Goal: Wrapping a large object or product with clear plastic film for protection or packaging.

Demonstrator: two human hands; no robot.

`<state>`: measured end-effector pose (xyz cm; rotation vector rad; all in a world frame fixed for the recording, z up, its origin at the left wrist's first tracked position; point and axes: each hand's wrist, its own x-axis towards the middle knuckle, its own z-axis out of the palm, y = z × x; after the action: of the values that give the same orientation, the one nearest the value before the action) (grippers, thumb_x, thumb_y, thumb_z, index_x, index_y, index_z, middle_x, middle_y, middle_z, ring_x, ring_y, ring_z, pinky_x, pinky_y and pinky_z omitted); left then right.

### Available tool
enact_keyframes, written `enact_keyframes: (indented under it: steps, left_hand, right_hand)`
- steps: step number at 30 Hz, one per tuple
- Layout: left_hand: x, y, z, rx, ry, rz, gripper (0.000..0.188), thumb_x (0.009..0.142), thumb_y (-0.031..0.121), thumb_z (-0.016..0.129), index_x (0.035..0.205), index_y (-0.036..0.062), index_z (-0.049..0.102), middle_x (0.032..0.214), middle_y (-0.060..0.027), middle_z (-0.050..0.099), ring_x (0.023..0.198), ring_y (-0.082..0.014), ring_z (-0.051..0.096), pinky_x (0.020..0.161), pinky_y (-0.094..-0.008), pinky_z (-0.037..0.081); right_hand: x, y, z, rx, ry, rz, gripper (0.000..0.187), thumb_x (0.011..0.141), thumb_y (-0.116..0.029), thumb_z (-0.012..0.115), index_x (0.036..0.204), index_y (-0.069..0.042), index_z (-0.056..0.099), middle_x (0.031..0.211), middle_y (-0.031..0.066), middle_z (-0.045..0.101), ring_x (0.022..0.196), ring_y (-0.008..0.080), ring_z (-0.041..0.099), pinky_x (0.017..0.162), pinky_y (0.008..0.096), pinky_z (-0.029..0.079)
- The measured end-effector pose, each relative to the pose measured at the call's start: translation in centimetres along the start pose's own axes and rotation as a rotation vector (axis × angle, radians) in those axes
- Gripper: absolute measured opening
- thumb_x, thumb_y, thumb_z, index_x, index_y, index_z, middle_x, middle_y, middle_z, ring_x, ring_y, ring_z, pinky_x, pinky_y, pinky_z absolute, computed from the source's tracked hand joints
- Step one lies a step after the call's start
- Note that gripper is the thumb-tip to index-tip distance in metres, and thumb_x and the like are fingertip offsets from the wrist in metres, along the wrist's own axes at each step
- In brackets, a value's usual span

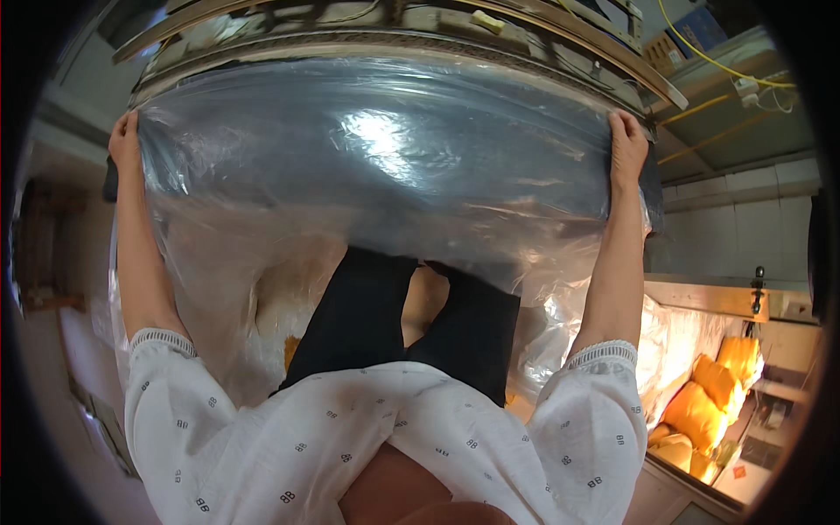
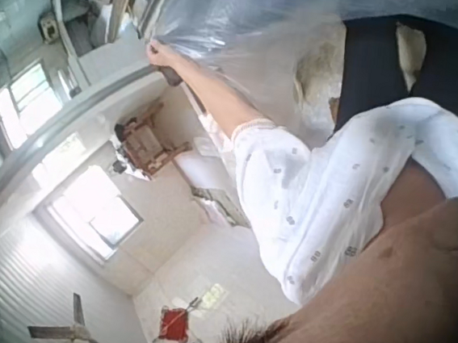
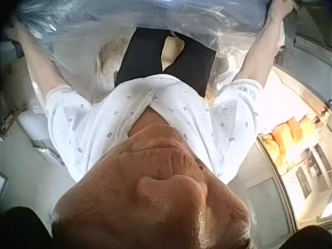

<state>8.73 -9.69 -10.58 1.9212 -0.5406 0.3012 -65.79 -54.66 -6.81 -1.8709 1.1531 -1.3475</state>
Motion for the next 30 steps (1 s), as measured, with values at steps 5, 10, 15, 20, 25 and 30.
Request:
enact_keyframes:
  steps: [5, 10, 15, 20, 25, 30]
  left_hand:
    - [2.9, 1.5, 4.9, 0.111, -0.093, 0.039, 0.039, 0.083, 0.038, 0.064, 0.105, 0.0049, 0.066, 0.101, -0.0042, 0.066, 0.095, -0.0129, 0.059, 0.085, -0.0248, 0.042]
    - [4.0, 2.3, 6.8, 0.176, -0.072, 0.037, 0.039, 0.081, 0.04, 0.064, 0.103, 0.0079, 0.068, 0.1, -0.0061, 0.066, 0.096, -0.0159, 0.058, 0.086, -0.0269, 0.041]
    - [5.7, 1.8, 7.5, 0.153, -0.12, 0.039, 0.037, 0.08, 0.04, 0.064, 0.1, 0.0095, 0.069, 0.099, -0.0063, 0.066, 0.097, -0.0165, 0.058, 0.087, -0.0271, 0.04]
    - [7.0, 0.9, 8.2, 0.221, -0.094, 0.018, 0.05, 0.076, 0.048, 0.064, 0.1, 0.0045, 0.068, 0.098, -0.009, 0.066, 0.096, -0.0187, 0.058, 0.087, -0.029, 0.04]
    - [7.6, -0.3, 6.9, 0.258, -0.141, -0.017, 0.052, 0.077, 0.047, 0.062, 0.1, 0.0003, 0.066, 0.099, -0.0125, 0.065, 0.097, -0.0216, 0.058, 0.087, -0.0306, 0.04]
    - [8.0, -2.0, 6.3, 0.065, -0.047, -0.037, 0.046, 0.082, 0.038, 0.057, 0.1, -0.004, 0.065, 0.102, -0.0166, 0.064, 0.098, -0.0244, 0.057, 0.087, -0.0322, 0.04]
  right_hand:
    - [2.4, 2.2, 0.2, -0.015, 0.05, 0.028, 0.019, 0.079, -0.019, 0.066, 0.087, -0.002, 0.067, 0.077, -0.0021, 0.061, 0.071, 0.0056, 0.052, 0.068, 0.0201, 0.042]
    - [3.7, 1.7, 1.7, -0.064, 0.079, 0.059, 0.017, 0.077, -0.019, 0.066, 0.08, -0.002, 0.066, 0.07, -0.0029, 0.059, 0.065, 0.0055, 0.049, 0.062, 0.0204, 0.041]
    - [4.1, 1.4, 2.1, -0.241, 0.182, 0.08, 0.026, 0.07, -0.024, 0.069, 0.075, -0.001, 0.059, 0.071, 0.0009, 0.054, 0.066, 0.011, 0.049, 0.065, 0.0249, 0.042]
    - [5.2, 3.6, 1.3, -0.384, 0.273, 0.012, 0.035, 0.066, -0.029, 0.071, 0.079, -0.002, 0.051, 0.085, 0.0096, 0.049, 0.078, 0.0233, 0.049, 0.076, 0.0319, 0.041]
    - [4.9, 2.8, 1.8, -0.479, 0.337, 0.055, 0.042, 0.066, -0.031, 0.073, 0.081, -0.001, 0.047, 0.094, 0.0154, 0.047, 0.085, 0.0293, 0.047, 0.082, 0.037, 0.039]
    - [5.8, 4.5, 0.6, -0.206, 0.447, 0.067, 0.038, 0.072, -0.03, 0.069, 0.077, 0.0, 0.047, 0.092, 0.0157, 0.046, 0.09, 0.0285, 0.043, 0.084, 0.0364, 0.036]
